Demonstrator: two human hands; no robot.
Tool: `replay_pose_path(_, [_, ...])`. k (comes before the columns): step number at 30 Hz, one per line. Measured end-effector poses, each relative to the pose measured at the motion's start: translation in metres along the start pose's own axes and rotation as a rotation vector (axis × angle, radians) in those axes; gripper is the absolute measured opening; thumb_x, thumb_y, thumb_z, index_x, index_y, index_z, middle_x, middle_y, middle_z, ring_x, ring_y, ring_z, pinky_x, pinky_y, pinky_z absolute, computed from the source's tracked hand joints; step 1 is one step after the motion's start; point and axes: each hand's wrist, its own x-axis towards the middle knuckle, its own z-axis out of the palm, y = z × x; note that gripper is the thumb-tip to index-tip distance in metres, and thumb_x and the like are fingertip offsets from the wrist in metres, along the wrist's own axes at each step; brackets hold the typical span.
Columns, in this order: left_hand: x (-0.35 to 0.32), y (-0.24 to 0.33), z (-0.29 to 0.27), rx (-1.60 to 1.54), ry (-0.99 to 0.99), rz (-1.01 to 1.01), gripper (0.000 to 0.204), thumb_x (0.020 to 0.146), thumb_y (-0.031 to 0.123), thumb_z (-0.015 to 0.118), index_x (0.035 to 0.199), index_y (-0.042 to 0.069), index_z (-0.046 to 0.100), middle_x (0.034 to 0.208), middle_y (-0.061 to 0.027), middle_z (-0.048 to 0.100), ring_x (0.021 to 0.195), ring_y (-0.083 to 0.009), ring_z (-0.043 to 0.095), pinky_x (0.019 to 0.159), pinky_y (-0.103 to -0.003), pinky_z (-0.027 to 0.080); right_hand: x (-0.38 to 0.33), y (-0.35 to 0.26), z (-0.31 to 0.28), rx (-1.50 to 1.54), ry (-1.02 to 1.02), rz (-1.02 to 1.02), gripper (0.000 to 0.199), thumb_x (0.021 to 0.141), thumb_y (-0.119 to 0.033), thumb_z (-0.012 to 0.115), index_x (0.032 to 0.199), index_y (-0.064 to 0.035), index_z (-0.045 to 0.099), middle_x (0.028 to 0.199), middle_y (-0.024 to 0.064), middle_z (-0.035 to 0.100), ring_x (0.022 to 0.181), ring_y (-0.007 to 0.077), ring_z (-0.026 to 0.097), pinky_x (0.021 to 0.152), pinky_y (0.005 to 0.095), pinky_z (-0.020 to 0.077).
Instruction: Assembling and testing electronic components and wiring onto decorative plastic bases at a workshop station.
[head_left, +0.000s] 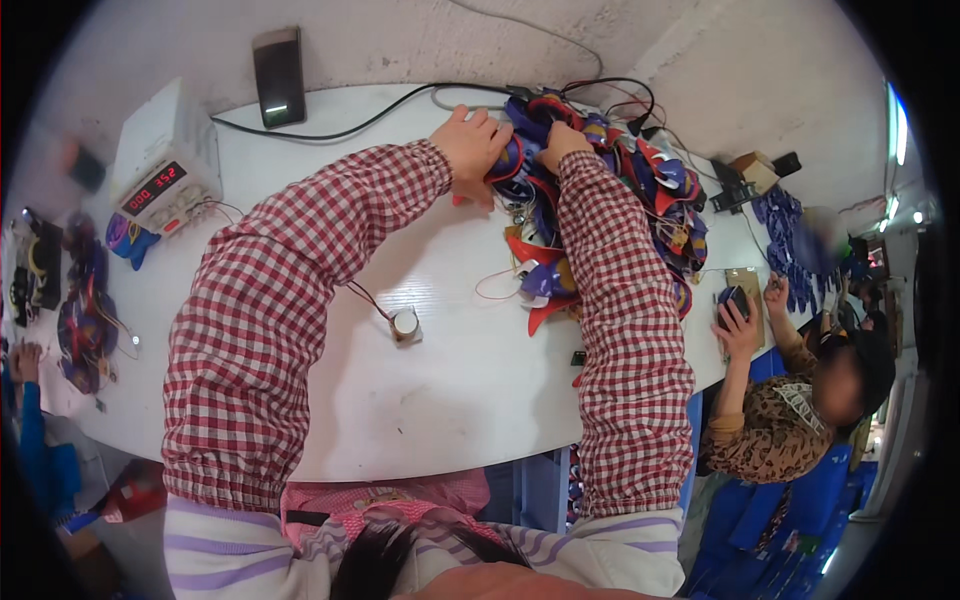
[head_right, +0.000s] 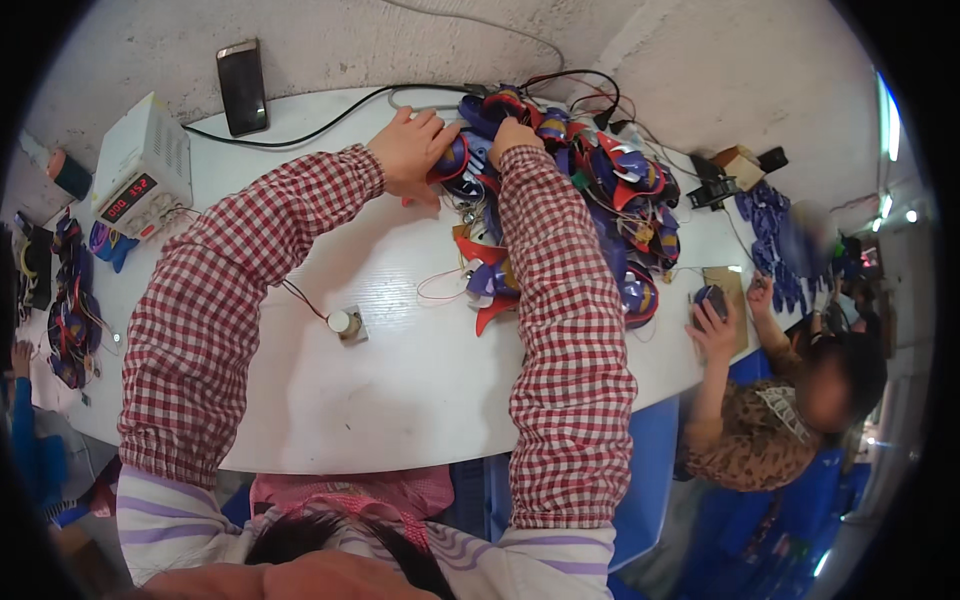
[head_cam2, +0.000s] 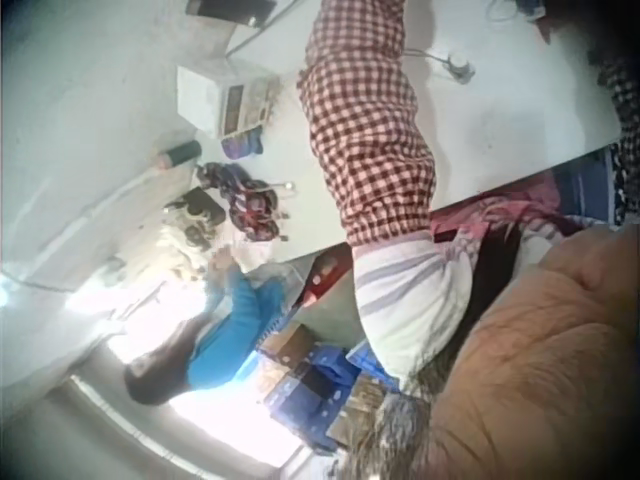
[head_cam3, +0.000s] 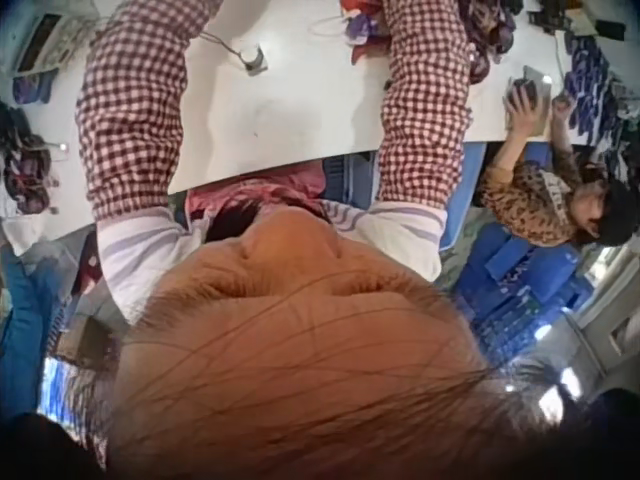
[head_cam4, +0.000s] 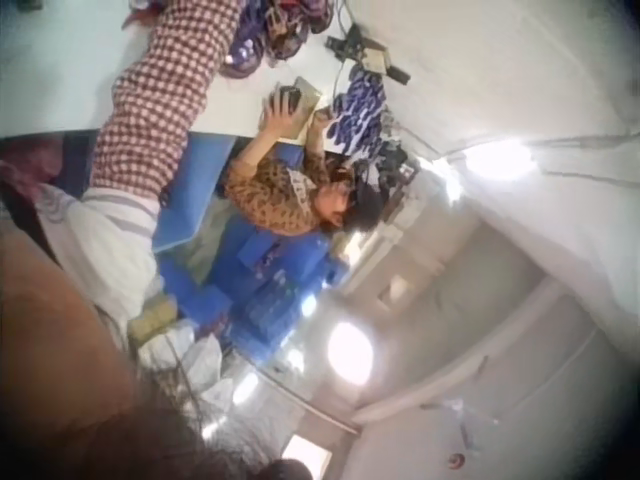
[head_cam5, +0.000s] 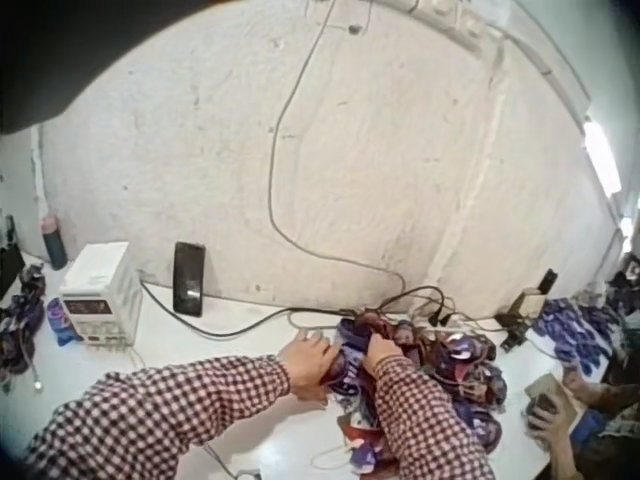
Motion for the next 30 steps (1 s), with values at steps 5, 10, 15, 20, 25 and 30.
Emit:
replay_pose_path(5, [-0.005, -0.01, 0.011, -0.021, -0.016, -0.035, 0.086, 0.059, 0.042, 0.075, 0.129, 0.007, 0.04, 0.112, -0.013, 0.047, 0.102, -0.0283, 0.048, 0.096, -0.042, 0.03, -0.005, -0.006, -0.002, 0.015, -0.07, 0.023, 0.047, 0.067, -0.026, 0.077, 0.104, -0.0013, 0.062, 0.101, 0.0157, 0.065, 0.095, 0.0277, 0.063, 0.085, 0.0362, 0.0495])
replay_pose_path(10, [-0.035, -0.022, -0.011, -0.06, 0.094, -0.037, 0.075, 0.06, 0.037, 0.073, 0.123, 0.008, 0.044, 0.107, -0.0122, 0.047, 0.097, -0.0282, 0.049, 0.095, -0.042, 0.03, -0.013, -0.008, -0.006, 0.018, -0.228, -0.062, 0.053, 0.066, -0.025, 0.078, 0.109, 0.0001, 0.06, 0.106, 0.0162, 0.064, 0.095, 0.0256, 0.063, 0.084, 0.0348, 0.0504])
replay_pose_path(15, [-0.083, -0.038, -0.039, -0.03, 0.159, -0.012, 0.068, 0.06, 0.032, 0.072, 0.119, 0.009, 0.047, 0.105, -0.012, 0.047, 0.095, -0.0282, 0.049, 0.093, -0.041, 0.031, -0.022, -0.017, -0.018, 0.102, -0.21, -0.155, 0.05, 0.067, -0.024, 0.075, 0.108, 0.0007, 0.061, 0.102, 0.0159, 0.064, 0.091, 0.0241, 0.062, 0.08, 0.0327, 0.0507])
replay_pose_path(20, [-0.108, -0.044, -0.064, 0.076, 0.185, -0.016, 0.068, 0.059, 0.028, 0.072, 0.119, 0.01, 0.047, 0.105, -0.0115, 0.047, 0.095, -0.0279, 0.049, 0.092, -0.041, 0.031, -0.038, -0.028, -0.04, 0.27, 0.026, -0.212, 0.041, 0.068, -0.023, 0.069, 0.1, 0.0013, 0.065, 0.089, 0.0147, 0.065, 0.082, 0.0229, 0.062, 0.074, 0.0303, 0.0505])
replay_pose_path(25, [-0.118, -0.056, -0.098, 0.167, 0.309, -0.035, 0.067, 0.058, 0.025, 0.073, 0.118, 0.012, 0.047, 0.106, -0.0109, 0.047, 0.096, -0.0272, 0.049, 0.092, -0.041, 0.032, -0.059, -0.026, -0.068, 0.523, 0.234, -0.218, 0.036, 0.069, -0.02, 0.064, 0.099, 0.0006, 0.066, 0.08, 0.0127, 0.067, 0.073, 0.0214, 0.061, 0.066, 0.0285, 0.05])
replay_pose_path(30, [-0.126, -0.06, -0.156, 0.246, 0.393, -0.293, 0.076, 0.056, 0.016, 0.072, 0.127, 0.014, 0.042, 0.111, -0.0087, 0.046, 0.102, -0.0269, 0.048, 0.098, -0.04, 0.03, -0.098, 0.0, -0.144, 1.372, 0.452, -0.217, 0.028, 0.073, -0.007, 0.06, 0.098, 0.0066, 0.059, 0.069, 0.0093, 0.058, 0.049, 0.0132, 0.053, 0.048, 0.0223, 0.0462])
